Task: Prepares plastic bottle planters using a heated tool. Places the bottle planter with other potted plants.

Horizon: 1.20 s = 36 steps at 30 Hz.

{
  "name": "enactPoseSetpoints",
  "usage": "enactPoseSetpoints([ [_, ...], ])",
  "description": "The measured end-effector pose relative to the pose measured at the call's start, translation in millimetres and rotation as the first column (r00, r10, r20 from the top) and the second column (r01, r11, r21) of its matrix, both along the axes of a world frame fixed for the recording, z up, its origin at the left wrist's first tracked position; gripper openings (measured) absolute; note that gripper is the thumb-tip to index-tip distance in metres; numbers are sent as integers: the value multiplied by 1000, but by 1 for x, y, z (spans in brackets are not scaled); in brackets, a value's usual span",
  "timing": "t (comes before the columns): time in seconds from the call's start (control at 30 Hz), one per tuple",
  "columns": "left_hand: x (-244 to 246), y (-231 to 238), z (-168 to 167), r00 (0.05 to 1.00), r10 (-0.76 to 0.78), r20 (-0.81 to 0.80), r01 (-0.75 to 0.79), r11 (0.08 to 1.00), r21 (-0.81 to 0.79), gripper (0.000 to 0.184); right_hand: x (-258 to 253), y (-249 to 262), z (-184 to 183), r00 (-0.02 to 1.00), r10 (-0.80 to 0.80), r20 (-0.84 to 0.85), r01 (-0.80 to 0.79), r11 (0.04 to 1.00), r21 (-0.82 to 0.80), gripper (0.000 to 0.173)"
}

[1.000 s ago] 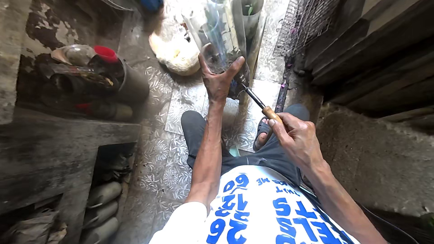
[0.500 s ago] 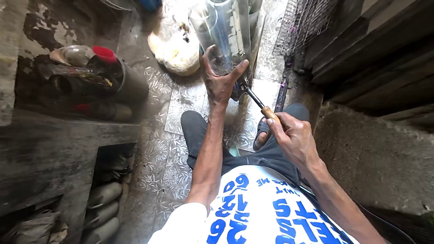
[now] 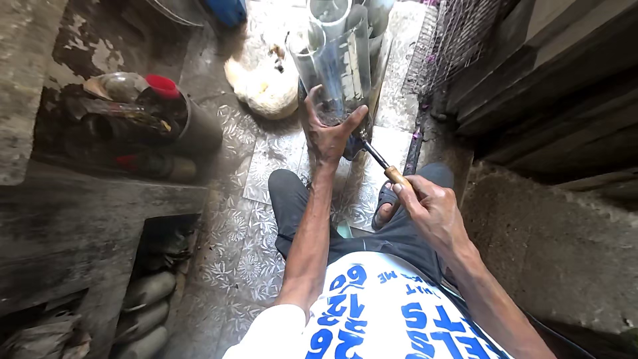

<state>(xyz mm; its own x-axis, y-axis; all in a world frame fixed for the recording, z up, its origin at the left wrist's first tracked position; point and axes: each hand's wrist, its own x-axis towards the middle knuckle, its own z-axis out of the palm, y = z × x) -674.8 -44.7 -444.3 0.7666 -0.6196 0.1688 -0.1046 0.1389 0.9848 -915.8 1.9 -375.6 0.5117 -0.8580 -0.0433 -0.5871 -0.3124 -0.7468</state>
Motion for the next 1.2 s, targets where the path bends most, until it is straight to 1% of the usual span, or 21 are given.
enactPoseSetpoints([
  [0.07,2,0,2,1000,17,20,-17,1000,-1,106,-10,0,4,999,1,51,-3,999,38,32],
  [0.13,7,0,1,997,35,67,-36,999,11,107,-22,-3,10,987,-49,155,26,989,143,30],
  [0.2,9,4,-2,989,25,147,-30,999,35,108,-28,-15,16,940,-180,288,93,952,292,26],
  [0.23,7,7,-1,983,2,182,-11,999,46,109,-26,-22,20,910,-241,337,126,935,331,23],
  [0.3,-4,16,1,964,-38,264,20,997,70,110,-15,-36,33,862,-321,393,188,921,341,22],
  [0.37,-19,23,-4,932,-56,357,35,997,66,111,0,-49,47,828,-354,435,217,918,333,23],
  [0.47,-45,31,-13,896,-42,441,22,999,50,111,23,-60,61,749,-405,524,194,891,411,22],
  [0.53,-61,35,-21,879,-42,475,34,999,26,111,30,-65,62,729,-442,522,194,865,462,26],
  [0.6,-73,37,-24,870,-19,492,30,999,-16,110,33,-71,57,743,-458,488,215,854,473,28],
  [0.7,-86,39,-28,881,-1,473,13,1000,-21,110,34,-79,54,810,-436,392,257,865,430,18],
  [0.8,-89,43,-33,910,-32,413,21,999,30,117,38,-84,57,868,-341,362,191,901,390,23],
  [0.87,-82,47,-37,920,-122,371,101,992,74,124,41,-85,60,899,-254,357,113,922,369,23],
  [0.93,-63,52,-33,900,-273,339,275,960,44,124,41,-87,62,924,-165,345,45,943,330,24],
  [1.0,-33,54,-22,849,-439,294,476,877,-62,118,39,-90,65,942,-94,321,-9,953,304,25],
  [1.03,-16,53,-14,812,-495,309,547,830,-108,116,38,-92,67,946,-67,317,-33,954,300,25],
  [1.1,18,47,17,704,-576,415,678,719,-153,114,37,-96,69,949,-9,316,-85,956,282,26],
  [1.13,32,44,39,612,-606,507,745,657,-114,115,36,-99,69,950,27,311,-114,957,266,25],
  [1.17,44,41,61,481,-630,609,798,602,-7,112,35,-102,70,949,61,310,-143,958,249,24],
  [1.2,54,39,84,328,-633,701,797,583,154,104,34,-106,71,943,96,318,-177,956,236,25],
])
